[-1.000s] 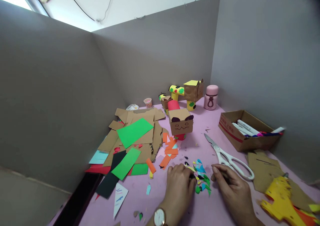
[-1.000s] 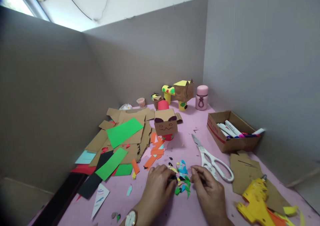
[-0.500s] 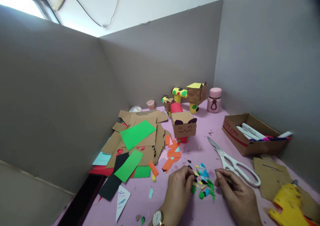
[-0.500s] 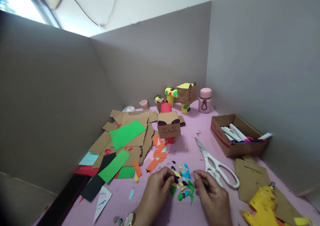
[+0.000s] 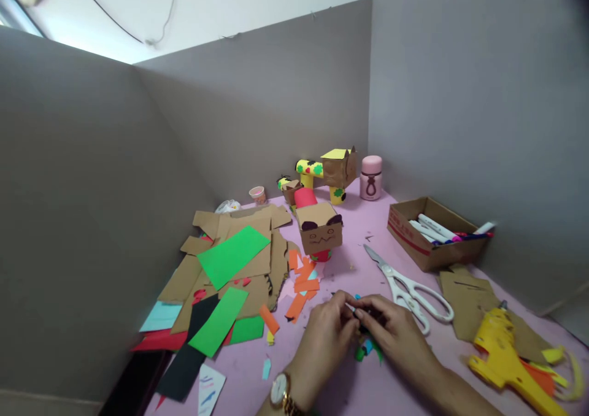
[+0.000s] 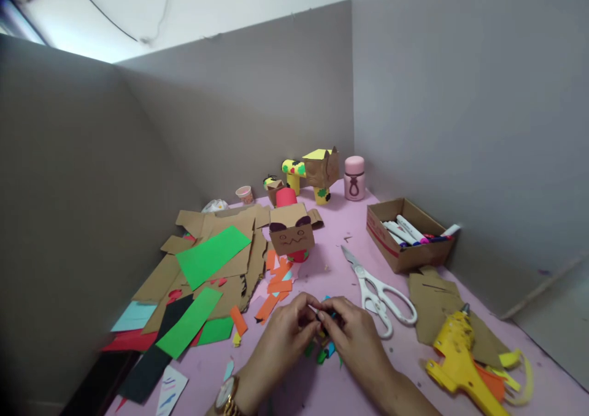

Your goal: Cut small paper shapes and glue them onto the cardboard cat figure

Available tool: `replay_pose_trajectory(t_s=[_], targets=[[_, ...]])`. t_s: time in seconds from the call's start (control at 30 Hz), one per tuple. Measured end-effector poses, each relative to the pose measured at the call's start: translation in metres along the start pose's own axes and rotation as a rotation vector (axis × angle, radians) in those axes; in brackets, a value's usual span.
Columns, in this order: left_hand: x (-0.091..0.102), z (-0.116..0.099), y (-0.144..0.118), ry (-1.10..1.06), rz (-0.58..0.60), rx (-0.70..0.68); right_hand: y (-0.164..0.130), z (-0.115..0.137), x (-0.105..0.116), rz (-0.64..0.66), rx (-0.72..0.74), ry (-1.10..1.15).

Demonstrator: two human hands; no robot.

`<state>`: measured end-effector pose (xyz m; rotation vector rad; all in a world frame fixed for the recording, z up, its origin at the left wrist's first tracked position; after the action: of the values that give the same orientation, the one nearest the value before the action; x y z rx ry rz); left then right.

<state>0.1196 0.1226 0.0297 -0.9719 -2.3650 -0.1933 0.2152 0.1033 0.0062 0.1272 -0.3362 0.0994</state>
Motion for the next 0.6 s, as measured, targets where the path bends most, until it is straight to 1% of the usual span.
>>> replay_pose_trajectory(t_s=[0.17, 0.23, 0.37, 0.5, 0.6], targets=[[0.021, 0.004, 0.009, -0.041, -0.03, -0.017, 0.025, 0.008, -0.003, 0.087, -0.006, 0.052], [0.027, 0.009, 0.013, -0.125, -0.041, -0.032, 0.036, 0.006, -0.006, 0.137, -0.019, 0.099], [0.03, 0.034, 0.021, -0.388, -0.083, 0.019, 0.056, -0.005, -0.011, 0.193, -0.051, 0.162], [0.035, 0.056, 0.025, -0.515, -0.192, 0.076, 0.07, -0.015, -0.01, 0.186, -0.081, 0.153], [0.043, 0.066, 0.028, -0.597, -0.259, 0.096, 0.081, -0.017, -0.009, 0.185, -0.08, 0.113]])
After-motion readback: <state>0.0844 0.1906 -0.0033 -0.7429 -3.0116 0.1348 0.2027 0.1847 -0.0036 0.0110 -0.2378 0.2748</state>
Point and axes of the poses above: each hand's wrist, its own y-axis towards the middle knuckle, its own x-axis out of the back of the hand, z = x × y, the point moved 10 cm from there along y, towards the middle knuckle, and after that the axes turned 11 degrees about z, right-handed, at the moved point
